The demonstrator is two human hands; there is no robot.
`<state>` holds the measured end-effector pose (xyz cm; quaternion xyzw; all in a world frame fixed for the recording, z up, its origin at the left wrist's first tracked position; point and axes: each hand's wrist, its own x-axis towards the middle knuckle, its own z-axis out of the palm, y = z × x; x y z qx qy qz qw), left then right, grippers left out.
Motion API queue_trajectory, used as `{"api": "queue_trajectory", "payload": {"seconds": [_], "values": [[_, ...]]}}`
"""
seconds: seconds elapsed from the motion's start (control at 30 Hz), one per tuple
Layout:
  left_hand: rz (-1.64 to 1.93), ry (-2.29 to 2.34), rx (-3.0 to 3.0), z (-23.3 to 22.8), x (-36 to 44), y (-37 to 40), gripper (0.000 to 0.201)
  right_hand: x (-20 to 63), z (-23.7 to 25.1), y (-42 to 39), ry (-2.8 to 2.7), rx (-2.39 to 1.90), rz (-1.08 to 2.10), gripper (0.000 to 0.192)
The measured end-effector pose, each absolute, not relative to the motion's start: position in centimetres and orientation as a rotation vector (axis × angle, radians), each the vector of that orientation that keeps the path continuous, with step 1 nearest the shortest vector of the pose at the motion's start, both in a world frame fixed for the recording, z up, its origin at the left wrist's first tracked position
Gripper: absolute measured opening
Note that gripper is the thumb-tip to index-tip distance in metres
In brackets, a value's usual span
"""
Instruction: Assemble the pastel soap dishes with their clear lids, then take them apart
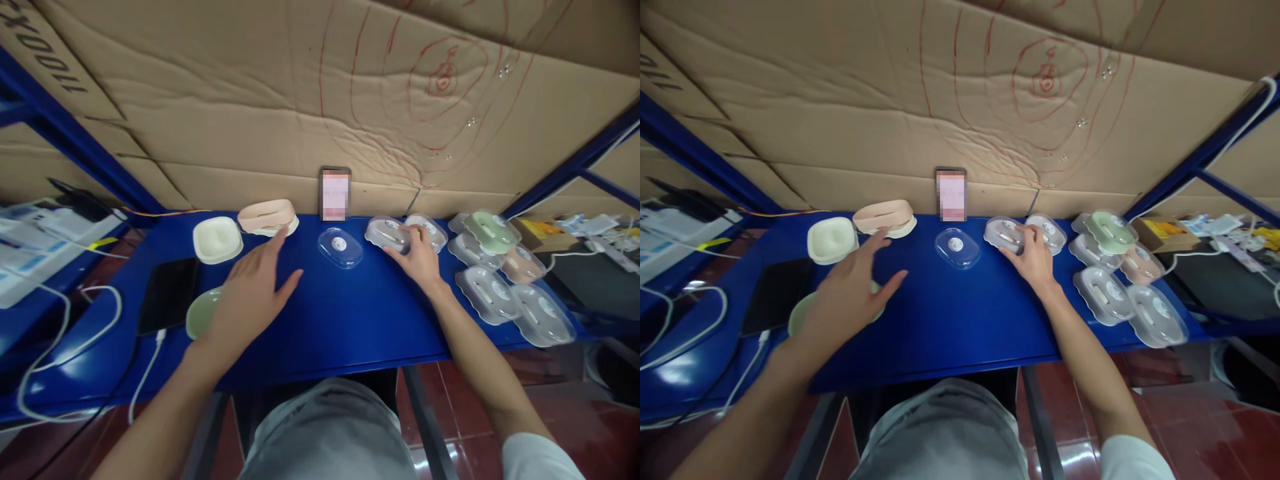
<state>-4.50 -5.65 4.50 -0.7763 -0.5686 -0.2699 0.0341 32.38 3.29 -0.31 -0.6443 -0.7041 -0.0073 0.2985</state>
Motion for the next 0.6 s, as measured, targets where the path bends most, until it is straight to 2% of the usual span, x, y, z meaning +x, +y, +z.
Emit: {"api": "queue_trajectory", "payload": {"seconds": [0.17,0.27,0.4,0.47,0.6], "values": [[-0.565,-1.884,-2.294,2.4,-10.0,-10.2,0.069,32.4,-1.4,3.5,-1.824,-1.956,-0.022,0.087],[-0.438,-1.856,-2.333,0.3,-11.5,-12.1,0.058,32.3,-1.9,3.4,-1.840,-1.942,-0.152,0.085],[-0.477,-1.718,-2.451,-1.1,-9.7,-13.4,0.043,31.2,-1.4,2.8,-1.915,-1.793,-0.320,0.079],[-0.520,-1.645,-2.543,-1.1,-7.6,-13.3,0.039,29.8,-1.2,2.3,-2.045,-1.620,-0.265,0.074],[-0.494,-1.519,-2.715,-0.5,-4.2,-11.3,0.034,26.9,-1.8,1.3,-2.338,-1.322,0.059,0.063]]}}
